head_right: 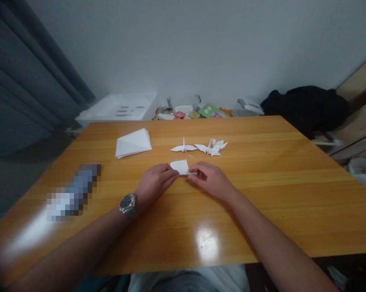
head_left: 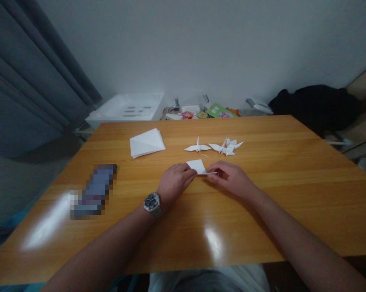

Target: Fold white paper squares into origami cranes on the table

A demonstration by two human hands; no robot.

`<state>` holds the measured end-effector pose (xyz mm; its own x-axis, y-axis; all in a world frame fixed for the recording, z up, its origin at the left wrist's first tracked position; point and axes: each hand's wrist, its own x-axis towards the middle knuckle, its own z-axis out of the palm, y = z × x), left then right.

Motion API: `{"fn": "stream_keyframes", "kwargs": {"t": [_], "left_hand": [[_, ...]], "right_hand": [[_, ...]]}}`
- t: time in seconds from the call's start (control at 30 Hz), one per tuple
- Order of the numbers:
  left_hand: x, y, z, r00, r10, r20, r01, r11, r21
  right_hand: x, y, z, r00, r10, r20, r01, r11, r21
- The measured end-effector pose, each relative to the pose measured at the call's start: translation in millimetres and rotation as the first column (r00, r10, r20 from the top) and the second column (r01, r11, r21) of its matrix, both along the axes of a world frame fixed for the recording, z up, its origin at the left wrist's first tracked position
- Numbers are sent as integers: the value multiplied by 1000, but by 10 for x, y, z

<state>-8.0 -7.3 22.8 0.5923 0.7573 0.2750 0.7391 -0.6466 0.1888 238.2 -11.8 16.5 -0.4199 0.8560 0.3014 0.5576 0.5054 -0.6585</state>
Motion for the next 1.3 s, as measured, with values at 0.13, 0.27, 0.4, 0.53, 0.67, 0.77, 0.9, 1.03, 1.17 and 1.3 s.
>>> {"fn": "stream_keyframes", "kwargs": {"t": [0.13,0.27,0.4,0.53,0.67,0.77,0.9,1.03,1.17,1.3], "left_hand": [[-16,-28,4,970,59,237,-48,998,-51],[5,-81,22,860,118,497,-49,988,-148],[54,-123,47,753,209,624,-65,967,-247],[79,-109,18,693,291,659,-83,941,-329],[60,-52,-68,683,322,656,-83,926,-369],[28,-24,-95,776,310,549,-141,934,-328],[0,-28,-70,945,125,301,-88,987,-133],[13,-65,-75,993,-45,105,49,998,-35],[44,-105,-98,995,-97,-16,96,993,-63],[46,-98,-84,999,-31,-41,29,998,-53]], "right_hand": [[-12,42,-42,994,-48,-96,52,998,38],[-22,71,-59,989,-37,-142,47,997,65],[-32,52,-52,978,-48,-203,42,999,-35],[-60,25,-82,957,-110,-269,61,981,-183],[-60,34,-122,947,-156,-281,88,967,-239],[-26,50,-121,967,-186,-176,141,960,-240],[9,63,-92,984,-179,-21,171,963,-210],[-3,76,-98,984,-161,70,172,969,-175],[-23,93,-132,988,-128,92,138,984,-114],[-16,97,-128,991,-83,108,86,996,-26]]}}
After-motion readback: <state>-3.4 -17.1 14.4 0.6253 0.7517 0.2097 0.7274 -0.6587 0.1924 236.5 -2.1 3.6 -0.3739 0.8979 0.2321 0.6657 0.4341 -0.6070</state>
